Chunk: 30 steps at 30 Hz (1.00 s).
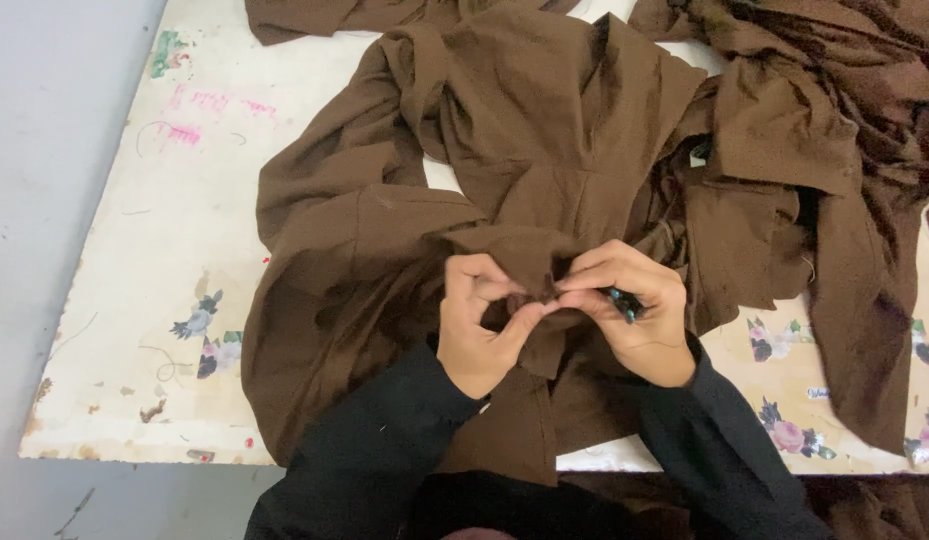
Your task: Trimming loose threads from brown garments using thread snips in a sewing factory.
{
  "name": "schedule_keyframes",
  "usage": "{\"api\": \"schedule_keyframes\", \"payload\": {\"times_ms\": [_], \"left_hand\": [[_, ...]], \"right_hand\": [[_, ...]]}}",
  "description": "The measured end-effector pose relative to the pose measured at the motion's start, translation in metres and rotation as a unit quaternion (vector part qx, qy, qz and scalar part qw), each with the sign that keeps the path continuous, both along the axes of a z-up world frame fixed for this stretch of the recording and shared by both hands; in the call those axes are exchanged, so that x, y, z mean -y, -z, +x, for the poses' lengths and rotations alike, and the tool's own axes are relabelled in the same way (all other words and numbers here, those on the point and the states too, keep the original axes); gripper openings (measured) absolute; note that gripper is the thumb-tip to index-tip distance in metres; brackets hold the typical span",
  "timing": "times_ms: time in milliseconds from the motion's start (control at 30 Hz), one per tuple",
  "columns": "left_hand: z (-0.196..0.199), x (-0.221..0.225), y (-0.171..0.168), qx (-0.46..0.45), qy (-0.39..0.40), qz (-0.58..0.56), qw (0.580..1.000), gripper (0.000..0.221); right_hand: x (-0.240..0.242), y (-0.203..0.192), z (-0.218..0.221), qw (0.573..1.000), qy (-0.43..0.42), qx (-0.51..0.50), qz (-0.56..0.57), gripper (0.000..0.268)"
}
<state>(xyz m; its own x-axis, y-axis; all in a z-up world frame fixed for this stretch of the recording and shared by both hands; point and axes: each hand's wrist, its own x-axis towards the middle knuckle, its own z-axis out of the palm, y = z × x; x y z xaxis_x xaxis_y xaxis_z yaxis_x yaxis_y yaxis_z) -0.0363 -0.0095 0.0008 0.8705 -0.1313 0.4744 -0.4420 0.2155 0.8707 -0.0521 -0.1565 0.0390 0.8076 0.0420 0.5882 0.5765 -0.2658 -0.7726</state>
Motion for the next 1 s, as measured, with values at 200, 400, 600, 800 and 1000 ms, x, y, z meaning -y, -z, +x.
{"api": "schedule_keyframes", "payload": {"times_ms": [200, 400, 600, 800, 1000], "left_hand": [[0.005, -0.003, -0.019, 0.241, -0.124, 0.182, 0.945, 0.022], [0.004, 0.0, -0.01, 0.09, 0.043, 0.111, 0.989, 0.022], [0.003, -0.006, -0.009, -0.037, 0.158, 0.071, 0.984, 0.016], [0.002, -0.007, -0.006, -0.111, 0.269, 0.01, 0.957, 0.029], [-0.001, -0.007, -0.03, -0.096, 0.3, -0.025, 0.949, 0.016]], "right_hand": [[0.002, 0.004, -0.003, 0.997, -0.032, -0.055, 0.045, 0.01], [0.005, -0.011, -0.005, 0.998, -0.006, -0.047, -0.042, 0.003], [0.005, -0.003, -0.003, 1.0, -0.01, -0.006, -0.027, 0.015], [0.006, 0.001, -0.004, 0.999, 0.024, 0.025, -0.003, 0.023], [0.006, 0.001, -0.003, 0.998, 0.054, 0.039, 0.011, 0.019]]}}
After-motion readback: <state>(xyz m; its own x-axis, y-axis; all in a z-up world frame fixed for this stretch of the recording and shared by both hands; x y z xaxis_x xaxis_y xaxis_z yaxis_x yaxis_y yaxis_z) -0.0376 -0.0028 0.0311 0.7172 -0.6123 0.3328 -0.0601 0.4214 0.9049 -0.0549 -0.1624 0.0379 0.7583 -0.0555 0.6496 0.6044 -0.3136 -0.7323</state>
